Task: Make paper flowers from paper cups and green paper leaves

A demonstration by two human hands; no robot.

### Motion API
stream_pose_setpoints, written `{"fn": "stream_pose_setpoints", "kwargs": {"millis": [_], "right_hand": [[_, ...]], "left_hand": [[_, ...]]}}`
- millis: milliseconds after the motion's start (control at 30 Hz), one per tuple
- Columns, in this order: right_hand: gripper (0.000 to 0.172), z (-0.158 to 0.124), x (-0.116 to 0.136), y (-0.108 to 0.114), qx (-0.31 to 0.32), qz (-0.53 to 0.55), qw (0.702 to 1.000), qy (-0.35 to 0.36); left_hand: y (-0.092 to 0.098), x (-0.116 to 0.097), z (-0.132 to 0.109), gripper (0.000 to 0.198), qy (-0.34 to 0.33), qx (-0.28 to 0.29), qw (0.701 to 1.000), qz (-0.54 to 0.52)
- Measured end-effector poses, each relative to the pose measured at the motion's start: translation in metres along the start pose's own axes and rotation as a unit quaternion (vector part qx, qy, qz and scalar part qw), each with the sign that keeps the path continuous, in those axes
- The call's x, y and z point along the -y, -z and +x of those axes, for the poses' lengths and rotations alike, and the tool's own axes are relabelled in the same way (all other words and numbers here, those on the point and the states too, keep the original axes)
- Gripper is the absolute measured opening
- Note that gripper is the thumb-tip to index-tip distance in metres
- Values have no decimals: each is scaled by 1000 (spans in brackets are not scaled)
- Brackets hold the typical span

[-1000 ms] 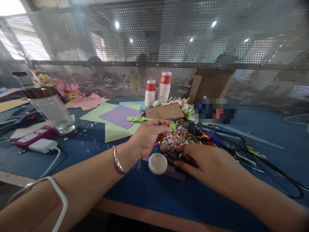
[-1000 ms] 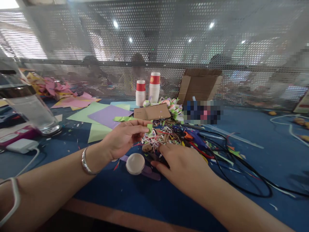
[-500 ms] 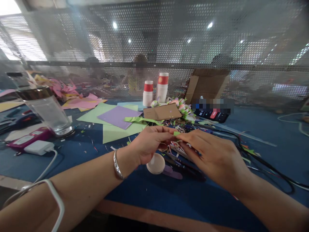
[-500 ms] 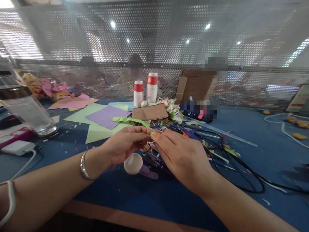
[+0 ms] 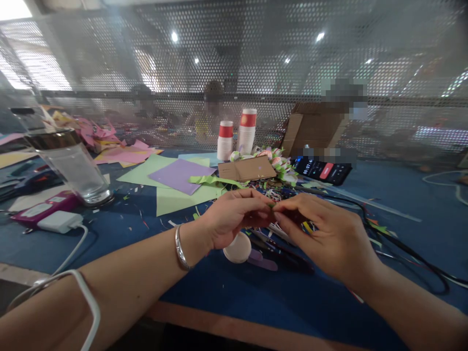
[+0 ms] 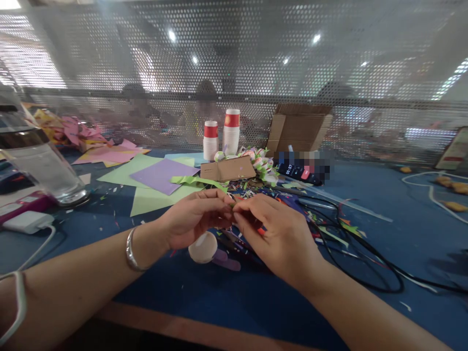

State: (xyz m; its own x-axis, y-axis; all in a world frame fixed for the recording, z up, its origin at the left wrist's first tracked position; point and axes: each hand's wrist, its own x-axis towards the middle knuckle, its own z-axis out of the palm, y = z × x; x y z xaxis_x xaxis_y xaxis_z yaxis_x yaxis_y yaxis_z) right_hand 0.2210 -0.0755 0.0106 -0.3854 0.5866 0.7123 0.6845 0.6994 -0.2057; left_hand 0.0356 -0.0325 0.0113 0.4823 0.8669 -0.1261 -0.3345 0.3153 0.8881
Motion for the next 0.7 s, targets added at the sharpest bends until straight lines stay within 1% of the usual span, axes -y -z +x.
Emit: {"fn": "stream_pose_setpoints", "kwargs": {"millis": [133,233,367,700], "right_hand": [[7,0,3,-1,-18,13,999,-38],[6,1,5,-2,-28,32,997,-59],[6,0,7,-2,-44,62,994,-80],[7,0,8,-4,-65,110,988,-86]], "left_hand": [[-3,1,1,9,8,-11,999,-32],[-3,2,0,9,20,-2,998,-60],[-3,3,-2,9,17,9,997,-78],[-10,3,-7,10,13,6,995,-100]]}}
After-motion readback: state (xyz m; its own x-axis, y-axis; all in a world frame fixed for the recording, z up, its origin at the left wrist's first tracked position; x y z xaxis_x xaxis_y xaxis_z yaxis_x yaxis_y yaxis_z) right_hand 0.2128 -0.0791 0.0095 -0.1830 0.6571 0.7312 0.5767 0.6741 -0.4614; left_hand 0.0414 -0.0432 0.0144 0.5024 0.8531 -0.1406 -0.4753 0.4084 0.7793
